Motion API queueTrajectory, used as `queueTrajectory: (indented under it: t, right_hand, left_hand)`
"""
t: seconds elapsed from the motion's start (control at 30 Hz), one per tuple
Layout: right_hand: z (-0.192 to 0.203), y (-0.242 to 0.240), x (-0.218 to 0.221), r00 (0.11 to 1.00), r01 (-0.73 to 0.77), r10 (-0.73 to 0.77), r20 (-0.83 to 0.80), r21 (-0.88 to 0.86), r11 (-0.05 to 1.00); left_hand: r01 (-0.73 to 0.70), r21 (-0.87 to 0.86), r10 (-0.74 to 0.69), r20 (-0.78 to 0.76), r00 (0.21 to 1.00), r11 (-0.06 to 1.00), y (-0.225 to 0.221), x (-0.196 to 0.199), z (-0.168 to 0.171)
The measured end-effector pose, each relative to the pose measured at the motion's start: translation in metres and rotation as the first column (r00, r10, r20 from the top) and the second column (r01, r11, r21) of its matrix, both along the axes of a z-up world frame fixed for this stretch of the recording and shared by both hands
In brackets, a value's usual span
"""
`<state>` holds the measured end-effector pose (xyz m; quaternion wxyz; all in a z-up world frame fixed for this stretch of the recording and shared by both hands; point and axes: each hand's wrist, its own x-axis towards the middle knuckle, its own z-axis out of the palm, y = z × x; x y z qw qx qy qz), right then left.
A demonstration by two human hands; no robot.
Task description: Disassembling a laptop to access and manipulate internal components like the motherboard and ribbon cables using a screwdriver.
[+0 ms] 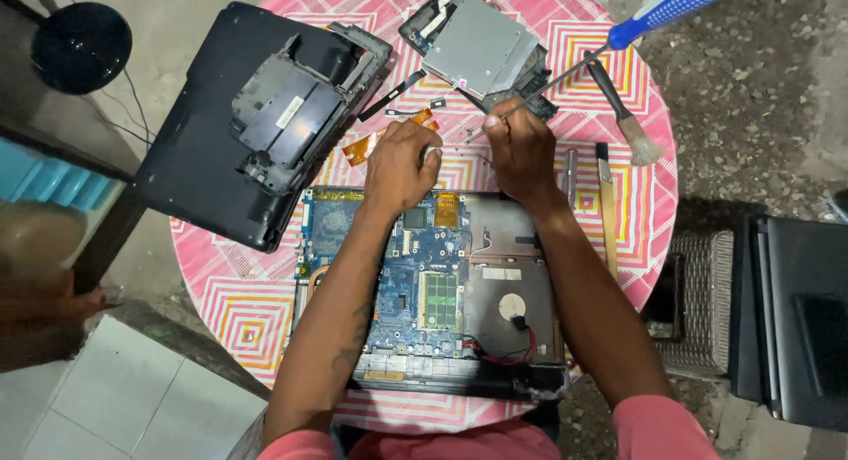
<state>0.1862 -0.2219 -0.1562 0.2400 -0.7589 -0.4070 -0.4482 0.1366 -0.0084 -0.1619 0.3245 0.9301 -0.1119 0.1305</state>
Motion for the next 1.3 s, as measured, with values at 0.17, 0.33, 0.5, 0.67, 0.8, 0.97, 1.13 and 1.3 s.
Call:
queueTrajectory:
  t: [0.17, 0.33, 0.5, 0.67, 0.8, 0.97, 1.13, 1.3]
  right_hand:
    - [-0.001, 0.003, -0.007, 0.824, 0.057, 0.053, -0.565, 0.175, 0.983]
    - [0.010, 0.007, -0.014, 0.757, 0.020, 0.207, -0.619, 0.339, 0.941]
    - [0.021, 0.012, -0.021, 0.554, 0.038, 0.431, -0.713, 0.539, 0.842]
    - [0.019, 0.012, -0.022, 0.613, 0.006, 0.388, -0.688, 0.496, 0.869]
    - [0.024, 0.015, -0.024, 0.625, 0.000, 0.378, -0.683, 0.484, 0.875]
    - [0.014, 0.011, -0.017, 0.630, 0.002, 0.441, -0.639, 0.569, 0.822]
    - [0.016, 0.013, -0.018, 0.628, -0.011, 0.454, -0.633, 0.576, 0.817]
    - [0.025, 0.019, -0.027, 0.610, -0.031, 0.482, -0.629, 0.589, 0.808]
  left_hand:
    - [0.013, -0.018, -0.013, -0.022, 1.000, 1.000, 0.000, -0.004, 0.005]
    - [0.014, -0.041, -0.013, 0.020, 1.000, 0.999, -0.002, -0.003, 0.001]
    - [0.009, -0.050, -0.007, 0.041, 0.999, 0.999, -0.002, -0.002, 0.001]
    - [0.067, -0.027, -0.065, 0.060, 0.996, 0.997, -0.001, 0.003, -0.011]
    - [0.052, -0.016, -0.051, 0.062, 0.997, 0.999, 0.000, 0.004, -0.012]
    - [0.043, -0.082, -0.043, 0.010, 0.999, 0.996, -0.002, 0.002, -0.004]
    - [-0.045, -0.420, 0.033, -0.035, 0.999, 0.906, 0.003, 0.000, 0.012]
    - [-0.069, -0.637, 0.033, -0.068, 0.997, 0.767, 0.006, 0.008, 0.000]
